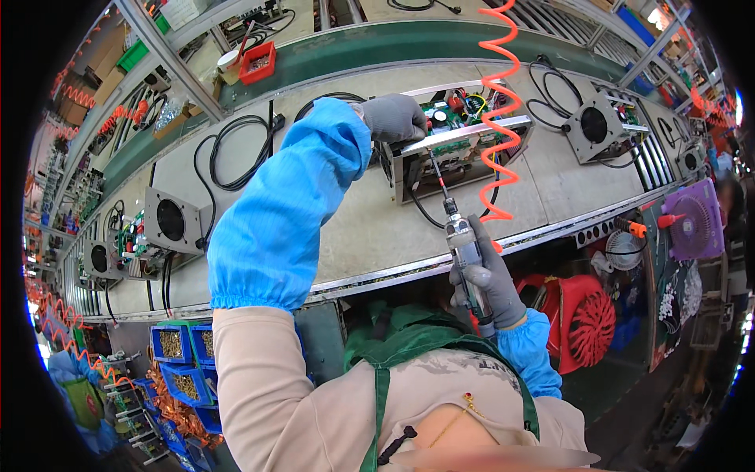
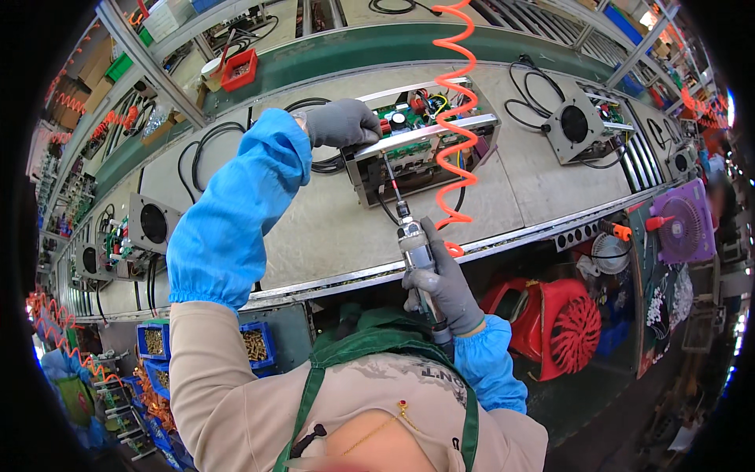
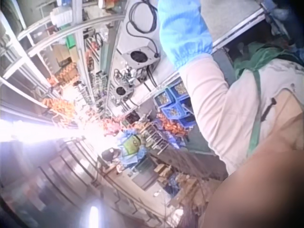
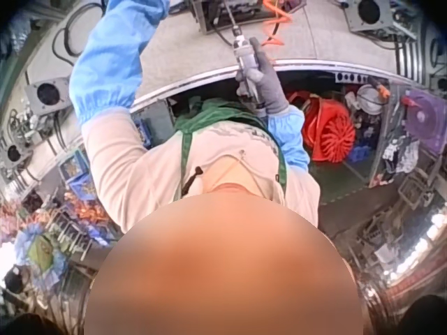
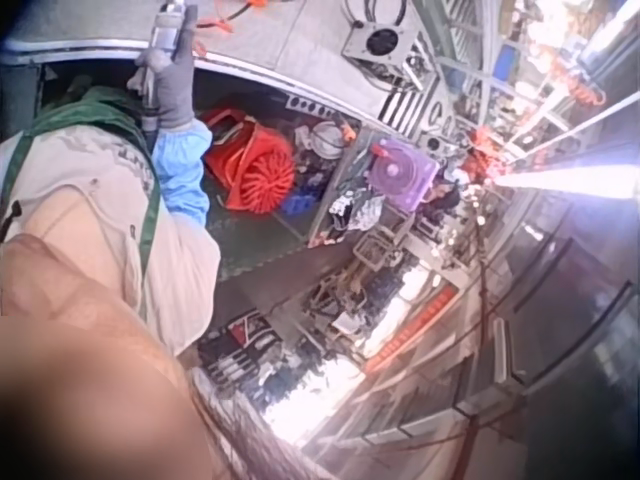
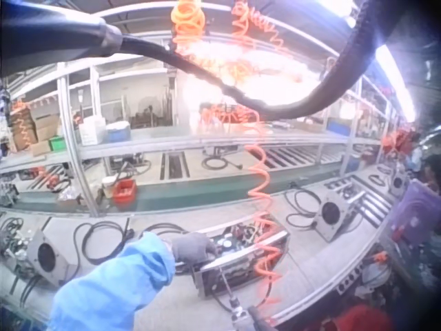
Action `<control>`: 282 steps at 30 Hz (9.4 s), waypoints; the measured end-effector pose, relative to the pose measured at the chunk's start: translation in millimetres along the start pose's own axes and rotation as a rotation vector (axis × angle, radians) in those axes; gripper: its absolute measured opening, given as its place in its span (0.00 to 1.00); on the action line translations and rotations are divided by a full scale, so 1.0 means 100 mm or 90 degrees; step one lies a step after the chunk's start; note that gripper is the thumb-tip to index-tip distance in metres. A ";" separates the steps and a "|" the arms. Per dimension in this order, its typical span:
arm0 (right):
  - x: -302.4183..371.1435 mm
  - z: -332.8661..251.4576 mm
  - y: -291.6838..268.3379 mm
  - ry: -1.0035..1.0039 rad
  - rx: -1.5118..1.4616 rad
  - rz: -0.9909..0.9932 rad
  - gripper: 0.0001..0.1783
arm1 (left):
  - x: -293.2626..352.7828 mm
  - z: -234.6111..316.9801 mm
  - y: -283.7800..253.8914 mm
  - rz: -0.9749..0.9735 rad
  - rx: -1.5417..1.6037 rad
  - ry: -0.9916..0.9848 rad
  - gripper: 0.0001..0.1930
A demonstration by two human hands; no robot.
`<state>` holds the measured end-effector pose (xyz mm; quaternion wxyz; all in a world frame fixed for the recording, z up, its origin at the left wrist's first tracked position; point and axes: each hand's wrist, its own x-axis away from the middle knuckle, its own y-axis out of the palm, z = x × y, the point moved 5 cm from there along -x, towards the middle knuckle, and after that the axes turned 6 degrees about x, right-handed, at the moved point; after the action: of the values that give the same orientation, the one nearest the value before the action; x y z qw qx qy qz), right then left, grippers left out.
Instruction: Assembling and securing internal components of an electronic device using a pneumatic screwdriver.
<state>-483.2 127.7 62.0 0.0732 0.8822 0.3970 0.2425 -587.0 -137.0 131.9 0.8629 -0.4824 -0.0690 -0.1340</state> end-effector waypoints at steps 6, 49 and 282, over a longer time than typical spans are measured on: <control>0.01 0.01 0.03 0.002 -0.009 -0.013 0.59 | -0.07 -0.04 0.01 -0.002 -0.018 -0.037 0.12; 0.06 -0.01 0.12 -0.031 -0.199 -0.063 0.49 | 0.12 0.17 0.16 0.014 -0.032 -0.053 0.23; -0.78 -3.09 -1.59 -0.744 -0.177 -0.362 0.26 | 1.14 0.56 1.52 0.963 0.627 -0.280 0.10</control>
<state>-783.0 157.9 251.1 0.4504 0.7119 0.4744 -0.2555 -432.7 -31.9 65.5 0.7955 0.0075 0.0529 0.6035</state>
